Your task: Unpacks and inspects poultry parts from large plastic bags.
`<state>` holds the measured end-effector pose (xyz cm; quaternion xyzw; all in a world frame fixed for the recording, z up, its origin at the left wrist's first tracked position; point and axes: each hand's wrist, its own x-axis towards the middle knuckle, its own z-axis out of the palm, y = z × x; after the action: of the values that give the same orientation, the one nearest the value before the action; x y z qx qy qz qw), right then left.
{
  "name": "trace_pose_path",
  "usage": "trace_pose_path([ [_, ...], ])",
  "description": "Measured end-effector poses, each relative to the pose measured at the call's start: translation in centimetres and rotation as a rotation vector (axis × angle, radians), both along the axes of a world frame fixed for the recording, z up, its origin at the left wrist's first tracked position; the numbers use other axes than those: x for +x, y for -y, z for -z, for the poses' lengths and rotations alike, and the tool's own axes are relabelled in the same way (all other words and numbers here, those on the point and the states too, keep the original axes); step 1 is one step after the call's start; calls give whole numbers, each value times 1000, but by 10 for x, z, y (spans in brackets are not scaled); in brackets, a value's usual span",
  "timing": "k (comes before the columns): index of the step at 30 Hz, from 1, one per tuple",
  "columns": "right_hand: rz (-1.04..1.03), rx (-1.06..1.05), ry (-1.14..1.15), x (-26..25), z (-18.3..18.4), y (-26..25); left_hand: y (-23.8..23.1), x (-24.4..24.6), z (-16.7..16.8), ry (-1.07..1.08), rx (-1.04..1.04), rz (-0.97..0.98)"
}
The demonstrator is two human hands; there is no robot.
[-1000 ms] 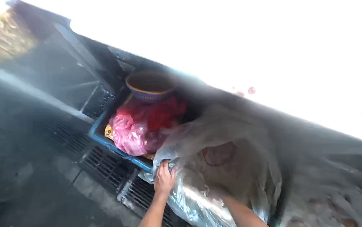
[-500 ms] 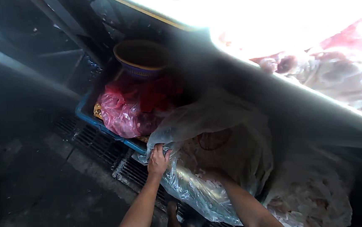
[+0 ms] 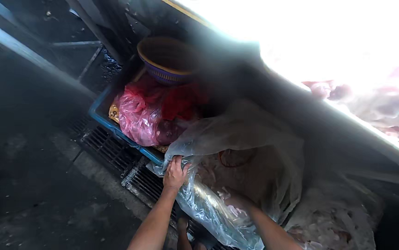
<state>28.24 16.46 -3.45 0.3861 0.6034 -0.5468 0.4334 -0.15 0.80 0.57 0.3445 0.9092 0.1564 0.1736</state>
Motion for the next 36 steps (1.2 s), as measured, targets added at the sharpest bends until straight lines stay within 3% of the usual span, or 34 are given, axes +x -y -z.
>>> trace_pose_path([
  [9,-189,58,31,-11,10,7,1,-1,-1,21,-14,9],
  [12,-135,24,13,-10,1,4,1,0,-2,18,-10,6],
  [16,213,-11,-11,7,7,-1,0,-2,-3,28,5,5],
  [19,627,-1,-79,13,-1,-4,1,-2,-2,26,28,5],
  [24,1292,140,-280,-3,-46,-10,2,-3,-6,80,22,-5],
  [29,1402,184,-562,-16,-103,-4,1,-3,-10,79,22,-20],
  [32,1767,2,-620,-18,-131,6,2,-4,-13,79,32,-25],
  [34,2087,-197,-638,-16,-144,13,2,-4,-16,116,9,-24],
  [36,2263,-445,-672,-14,-166,20,0,-8,-19,170,-52,-21],
])
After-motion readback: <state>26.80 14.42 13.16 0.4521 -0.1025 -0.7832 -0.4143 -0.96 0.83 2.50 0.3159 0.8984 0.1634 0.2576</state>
